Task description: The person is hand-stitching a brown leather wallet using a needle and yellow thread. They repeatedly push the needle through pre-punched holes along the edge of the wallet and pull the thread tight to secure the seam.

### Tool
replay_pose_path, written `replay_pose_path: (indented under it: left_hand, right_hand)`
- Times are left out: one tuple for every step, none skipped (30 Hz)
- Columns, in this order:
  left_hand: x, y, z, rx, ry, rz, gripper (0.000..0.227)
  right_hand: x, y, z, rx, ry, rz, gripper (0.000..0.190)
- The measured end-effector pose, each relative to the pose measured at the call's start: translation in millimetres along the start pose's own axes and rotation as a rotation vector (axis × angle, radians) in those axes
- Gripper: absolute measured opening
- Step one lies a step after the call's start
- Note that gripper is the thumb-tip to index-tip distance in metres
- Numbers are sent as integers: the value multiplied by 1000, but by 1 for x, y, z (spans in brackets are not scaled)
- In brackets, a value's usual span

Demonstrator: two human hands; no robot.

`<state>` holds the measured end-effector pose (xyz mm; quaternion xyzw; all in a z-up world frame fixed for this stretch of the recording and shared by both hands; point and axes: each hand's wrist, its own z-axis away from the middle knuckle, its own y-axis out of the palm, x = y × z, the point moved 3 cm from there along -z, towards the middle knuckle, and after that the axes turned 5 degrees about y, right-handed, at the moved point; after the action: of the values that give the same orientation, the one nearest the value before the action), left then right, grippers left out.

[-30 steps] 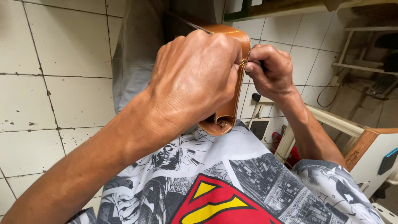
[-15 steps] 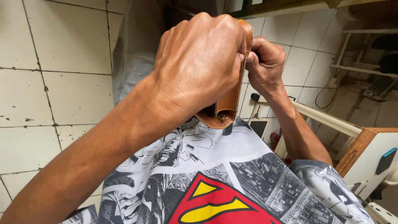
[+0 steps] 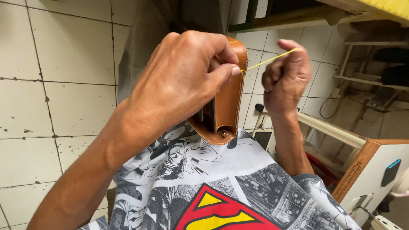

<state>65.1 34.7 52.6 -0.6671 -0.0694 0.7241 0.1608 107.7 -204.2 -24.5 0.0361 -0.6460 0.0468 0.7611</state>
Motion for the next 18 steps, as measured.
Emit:
replay_pose_path:
  left_hand:
    - [1, 2, 1, 0, -2, 4, 6]
    - [1, 5, 1, -8, 31, -52, 4]
    - [1, 7, 1, -17, 68, -108, 3]
    - [0, 12, 1, -17, 70, -103, 3]
    - [0, 16, 0, -6, 44, -159, 5]
    - [0, 20, 0, 6, 19, -216, 7]
    - [-3, 21, 0, 9, 21, -214, 7]
    - [-4, 23, 0, 40, 2, -251, 5]
    - [-6, 24, 1, 66, -19, -291, 10]
    - [-5, 26, 2, 63, -18, -290, 10]
    - [-4, 26, 4, 73, -16, -356, 15]
    - [-3, 27, 7, 83, -15, -422, 21]
    - [-4, 27, 10, 79, -22, -429, 21]
    - [-6, 27, 13, 103, -10, -487, 16]
    - [-8, 28, 15, 129, 0, -547, 21]
    - [-8, 25, 25, 127, -11, -557, 21]
    - [-10, 19, 33, 94, 62, -586, 54]
    - [-13, 13, 42, 62, 136, -616, 105]
  right_hand:
    - [13, -3, 1, 1, 3, 4, 35]
    - [25, -7, 3, -13, 8, -22, 28]
    - [38, -11, 4, -29, 11, -46, 20]
    - [47, -14, 7, -30, 10, -41, 20]
    - [59, -15, 12, 13, -100, 48, 23]
    - [71, -15, 16, 53, -212, 136, 27]
    - [75, -14, 19, 48, -212, 139, 27]
    - [79, -12, 22, 44, -193, 188, 30]
    - [83, -9, 23, 46, -176, 235, 33]
    - [84, -12, 24, 48, -178, 236, 33]
    - [83, -14, 25, 42, -170, 230, 33]
    - [83, -15, 26, 36, -161, 223, 33]
    - [83, -14, 27, 43, -160, 215, 33]
    - [84, -13, 28, 34, -158, 236, 35]
    - [84, -13, 29, 26, -154, 254, 38]
    - [84, -9, 30, 33, -152, 242, 38]
    - [83, 0, 30, 82, -179, 238, 38]
    - [83, 8, 29, 130, -207, 233, 38]
